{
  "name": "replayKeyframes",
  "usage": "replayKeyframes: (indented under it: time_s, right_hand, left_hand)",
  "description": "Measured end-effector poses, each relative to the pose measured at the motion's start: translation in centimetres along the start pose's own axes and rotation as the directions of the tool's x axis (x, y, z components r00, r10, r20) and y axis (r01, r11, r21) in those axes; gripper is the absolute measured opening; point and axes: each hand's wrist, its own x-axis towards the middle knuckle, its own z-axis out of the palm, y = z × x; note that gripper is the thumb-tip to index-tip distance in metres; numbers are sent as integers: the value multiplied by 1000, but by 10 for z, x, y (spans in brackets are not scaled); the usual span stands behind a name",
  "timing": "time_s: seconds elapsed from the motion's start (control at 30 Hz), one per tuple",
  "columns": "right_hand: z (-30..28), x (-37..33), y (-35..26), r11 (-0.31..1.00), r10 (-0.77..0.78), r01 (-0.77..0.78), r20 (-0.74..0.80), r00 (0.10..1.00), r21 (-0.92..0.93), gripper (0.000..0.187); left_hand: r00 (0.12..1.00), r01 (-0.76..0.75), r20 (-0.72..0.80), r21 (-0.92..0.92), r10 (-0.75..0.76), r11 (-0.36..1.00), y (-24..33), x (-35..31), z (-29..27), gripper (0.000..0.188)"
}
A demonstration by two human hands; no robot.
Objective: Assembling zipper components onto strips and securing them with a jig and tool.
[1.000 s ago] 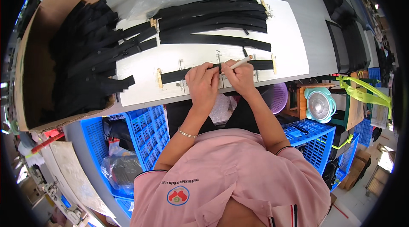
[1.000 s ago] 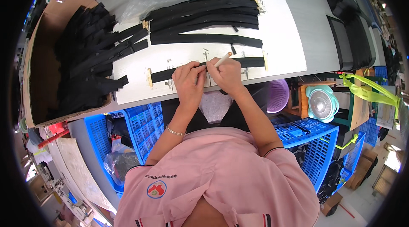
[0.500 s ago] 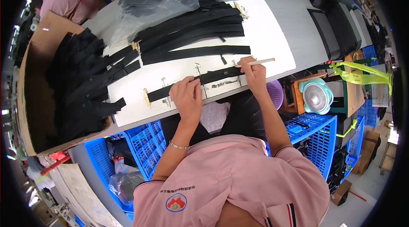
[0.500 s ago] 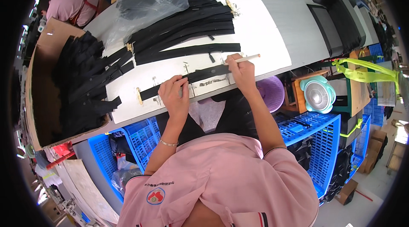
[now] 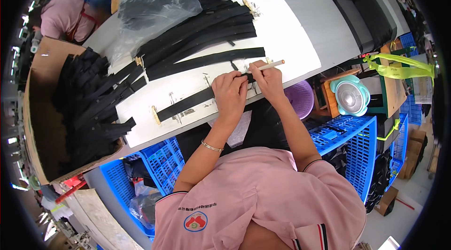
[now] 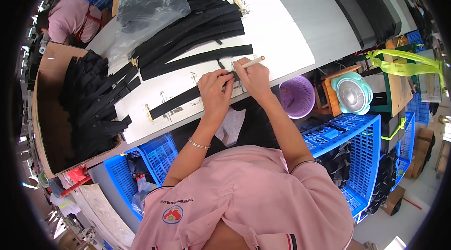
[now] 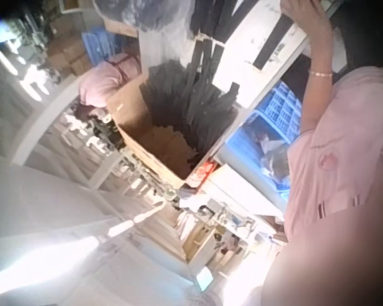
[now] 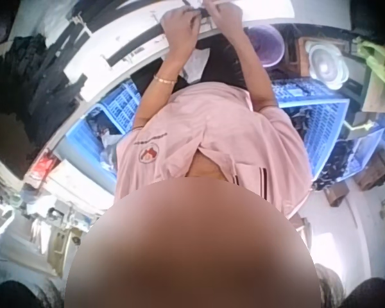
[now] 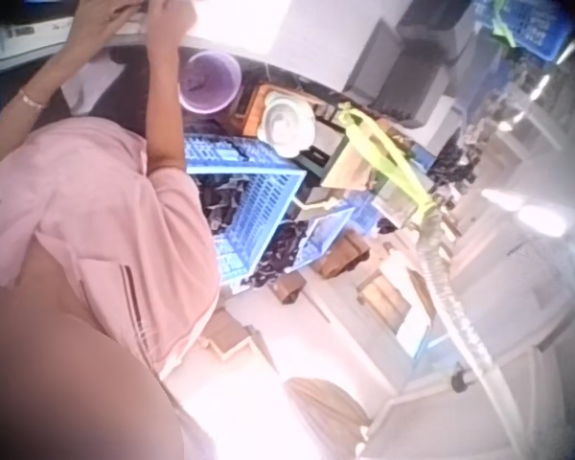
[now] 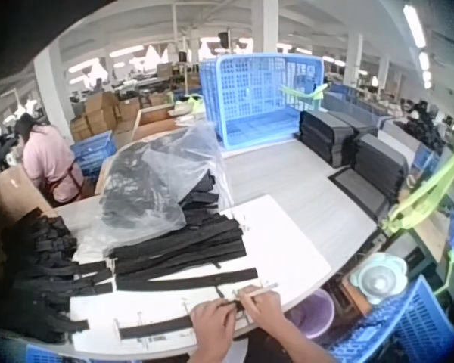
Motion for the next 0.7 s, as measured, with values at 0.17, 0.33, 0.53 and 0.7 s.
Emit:
replayKeyframes:
  time_s: [0.17,0.33,0.53,0.7]
  right_hand:
    - [0,-1,1,999,1,0,-26,1000,47,26]
    - [-8,-2,4,987,-76,70,31,997,146,24]
    - [-8,-2,0,990,-136,133,58,989,48,25]
    - [-12,-4,1,982,-77,62,78,994,180,23]
  left_hand:
    - [1000,-11,0,-6,11,1000,0,0,0,13]
    - [1000,-6,-3,-6,6,1000,0,1,-1,13]
    - [1000,-8,-14,-10,8,1000,-3,-1,0,13]
    - [1000,-10,-19,-11,10,1000,-2,-1,-2,12]
